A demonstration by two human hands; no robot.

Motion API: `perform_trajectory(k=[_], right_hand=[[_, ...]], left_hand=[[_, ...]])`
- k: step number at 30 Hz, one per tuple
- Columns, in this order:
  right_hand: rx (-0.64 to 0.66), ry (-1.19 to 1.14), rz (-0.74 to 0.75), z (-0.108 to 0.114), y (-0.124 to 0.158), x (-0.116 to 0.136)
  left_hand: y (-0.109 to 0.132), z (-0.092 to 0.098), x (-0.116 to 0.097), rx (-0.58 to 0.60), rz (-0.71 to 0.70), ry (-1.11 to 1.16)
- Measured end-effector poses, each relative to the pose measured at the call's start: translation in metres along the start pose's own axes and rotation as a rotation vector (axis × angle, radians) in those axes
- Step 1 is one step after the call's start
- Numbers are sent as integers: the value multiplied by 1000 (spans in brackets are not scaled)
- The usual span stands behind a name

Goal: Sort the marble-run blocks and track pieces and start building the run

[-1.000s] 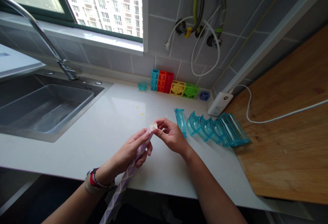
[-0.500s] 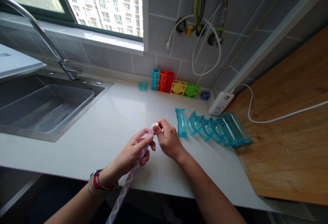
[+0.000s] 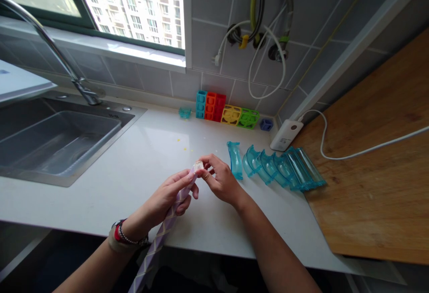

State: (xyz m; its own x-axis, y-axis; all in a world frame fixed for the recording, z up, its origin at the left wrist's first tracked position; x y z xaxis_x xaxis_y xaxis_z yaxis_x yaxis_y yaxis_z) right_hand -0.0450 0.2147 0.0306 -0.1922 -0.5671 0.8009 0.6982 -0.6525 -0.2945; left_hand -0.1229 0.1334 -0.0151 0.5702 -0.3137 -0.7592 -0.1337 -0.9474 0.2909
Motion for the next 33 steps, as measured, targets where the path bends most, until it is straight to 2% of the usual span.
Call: perform_trajectory(k=[3, 8, 11, 15, 20, 24, 29, 31, 33], right_hand=[[0, -48, -47, -1, 1, -7], [-109, -139, -115, 5, 3, -11], [-133, -226, -127, 7, 3, -7], [-103, -359, -133, 4, 1, -4], [-80, -490, -187, -5, 0, -11], [-13, -724, -286, -18, 3, -19], [180, -946, -405, -40, 7, -18], [131, -965, -443, -38, 7, -23], [27, -950, -469, -30, 6, -31]], left_hand=[[0, 2, -1, -39, -28, -37], [2, -1, 3, -69, 4, -68], [2, -4, 3, -44, -4, -31], [1, -5, 4, 6, 4, -2], [2, -13, 3, 97, 5, 48], [5, -20, 1, 153, 9, 97], [6, -25, 4, 216, 27, 142], [3, -20, 3, 185, 4, 109], [1, -15, 3, 140, -19, 60]])
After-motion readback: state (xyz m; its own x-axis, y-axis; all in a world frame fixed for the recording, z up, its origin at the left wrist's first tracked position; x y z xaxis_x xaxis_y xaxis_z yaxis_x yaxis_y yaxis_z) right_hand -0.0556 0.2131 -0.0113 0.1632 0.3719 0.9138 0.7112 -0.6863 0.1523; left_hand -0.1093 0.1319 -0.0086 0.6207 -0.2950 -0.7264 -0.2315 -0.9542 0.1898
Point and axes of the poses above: each hand's wrist, its own y-axis away from the middle knuckle, its own z-axis out of the back of the hand, x = y × z, the point moved 10 cm from there along -y, towards the middle knuckle, and after that the axes turned 11 degrees about y, right-handed, at the moved point
